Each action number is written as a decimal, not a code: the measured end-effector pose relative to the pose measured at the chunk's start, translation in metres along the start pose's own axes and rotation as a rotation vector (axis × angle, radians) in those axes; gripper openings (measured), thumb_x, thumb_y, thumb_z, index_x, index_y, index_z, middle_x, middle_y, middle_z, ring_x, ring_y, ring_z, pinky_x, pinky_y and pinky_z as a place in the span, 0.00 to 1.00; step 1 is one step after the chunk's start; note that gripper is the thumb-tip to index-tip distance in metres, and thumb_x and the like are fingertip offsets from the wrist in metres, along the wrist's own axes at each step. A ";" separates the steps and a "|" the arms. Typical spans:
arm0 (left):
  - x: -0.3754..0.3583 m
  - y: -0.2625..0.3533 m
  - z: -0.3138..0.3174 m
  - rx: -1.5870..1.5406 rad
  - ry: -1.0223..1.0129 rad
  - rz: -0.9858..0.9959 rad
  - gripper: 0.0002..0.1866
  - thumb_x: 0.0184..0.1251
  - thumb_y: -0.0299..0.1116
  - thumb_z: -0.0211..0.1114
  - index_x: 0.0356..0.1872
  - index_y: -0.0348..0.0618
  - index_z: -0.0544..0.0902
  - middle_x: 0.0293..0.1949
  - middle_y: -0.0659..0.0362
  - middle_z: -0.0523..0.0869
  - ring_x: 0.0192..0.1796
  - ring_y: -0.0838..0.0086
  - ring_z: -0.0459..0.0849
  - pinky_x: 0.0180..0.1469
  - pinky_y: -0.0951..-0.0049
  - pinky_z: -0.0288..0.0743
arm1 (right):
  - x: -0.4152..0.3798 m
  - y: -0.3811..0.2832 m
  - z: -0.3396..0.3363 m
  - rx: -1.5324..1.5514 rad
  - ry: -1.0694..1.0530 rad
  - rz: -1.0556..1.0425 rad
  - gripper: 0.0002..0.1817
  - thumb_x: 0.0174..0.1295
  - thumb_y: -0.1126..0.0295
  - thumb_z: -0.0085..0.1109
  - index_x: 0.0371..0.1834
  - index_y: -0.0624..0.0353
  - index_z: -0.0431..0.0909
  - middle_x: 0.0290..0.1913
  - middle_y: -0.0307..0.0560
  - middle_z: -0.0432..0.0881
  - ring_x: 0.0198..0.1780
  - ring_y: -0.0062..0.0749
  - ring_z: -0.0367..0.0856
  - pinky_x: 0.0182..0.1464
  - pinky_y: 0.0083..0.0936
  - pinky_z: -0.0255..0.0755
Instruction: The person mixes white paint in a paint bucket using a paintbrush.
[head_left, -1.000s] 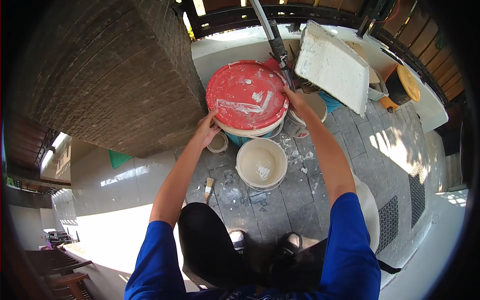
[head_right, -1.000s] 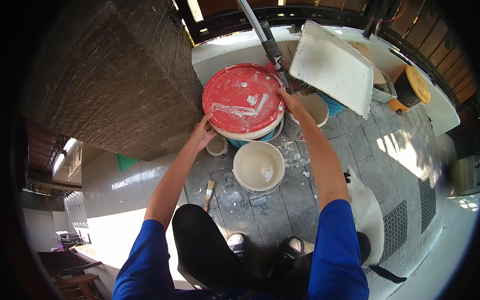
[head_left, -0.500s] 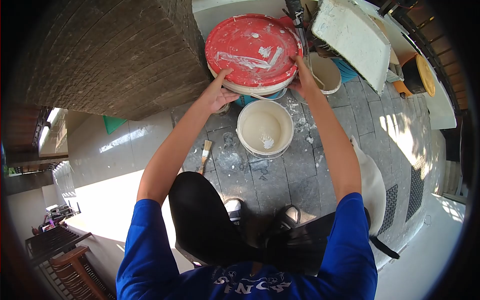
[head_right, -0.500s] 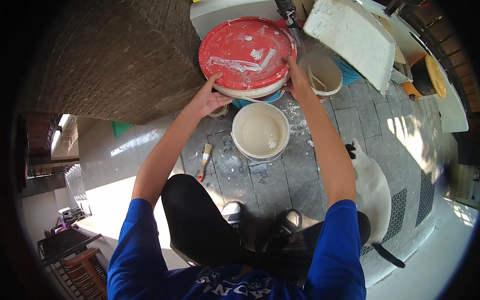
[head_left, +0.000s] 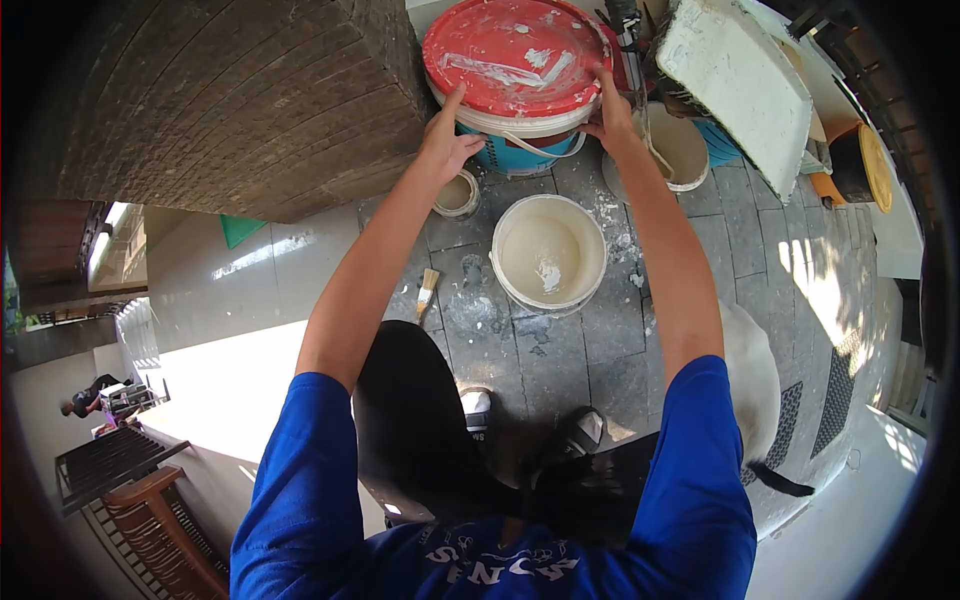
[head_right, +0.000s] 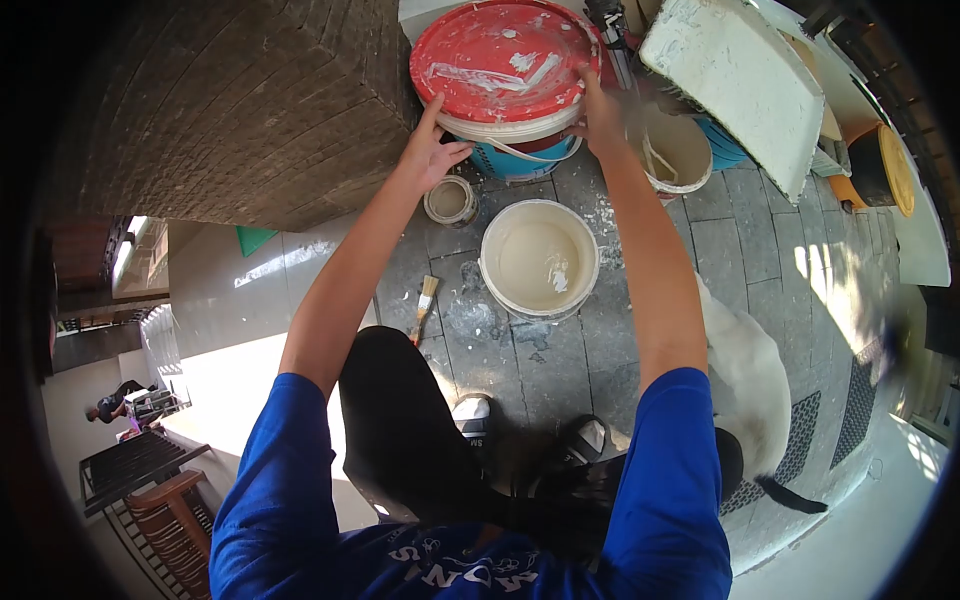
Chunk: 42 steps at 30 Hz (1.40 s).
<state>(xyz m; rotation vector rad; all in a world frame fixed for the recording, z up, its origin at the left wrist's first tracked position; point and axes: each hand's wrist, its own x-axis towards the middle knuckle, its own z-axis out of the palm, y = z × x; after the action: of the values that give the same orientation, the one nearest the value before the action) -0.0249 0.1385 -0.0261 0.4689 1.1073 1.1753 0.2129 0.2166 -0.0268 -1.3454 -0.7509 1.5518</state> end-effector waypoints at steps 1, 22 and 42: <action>-0.004 -0.002 -0.004 0.030 -0.018 -0.006 0.54 0.53 0.65 0.61 0.72 0.47 0.44 0.71 0.54 0.51 0.68 0.45 0.59 0.67 0.53 0.53 | -0.004 0.003 -0.004 0.014 -0.023 -0.005 0.42 0.54 0.36 0.52 0.58 0.64 0.70 0.55 0.57 0.73 0.55 0.44 0.73 0.51 0.39 0.74; -0.217 -0.225 -0.260 0.958 0.056 -0.062 0.23 0.54 0.42 0.70 0.43 0.39 0.72 0.35 0.53 0.82 0.37 0.69 0.82 0.39 0.67 0.75 | -0.187 0.027 -0.161 -1.174 0.058 -0.721 0.12 0.62 0.65 0.52 0.38 0.65 0.77 0.37 0.53 0.81 0.38 0.42 0.81 0.41 0.32 0.72; -0.206 -0.228 -0.287 0.594 -0.056 -0.014 0.14 0.59 0.31 0.66 0.41 0.41 0.71 0.34 0.59 0.78 0.37 0.75 0.78 0.39 0.73 0.72 | -0.190 0.102 -0.122 -0.899 -0.098 0.255 0.34 0.61 0.48 0.53 0.59 0.66 0.63 0.50 0.57 0.75 0.45 0.42 0.80 0.47 0.37 0.76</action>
<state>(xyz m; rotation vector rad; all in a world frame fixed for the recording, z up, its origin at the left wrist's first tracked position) -0.1581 -0.1984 -0.2393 0.9411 1.4045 0.7991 0.3026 -0.0113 -0.0665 -2.0739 -1.4931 1.5305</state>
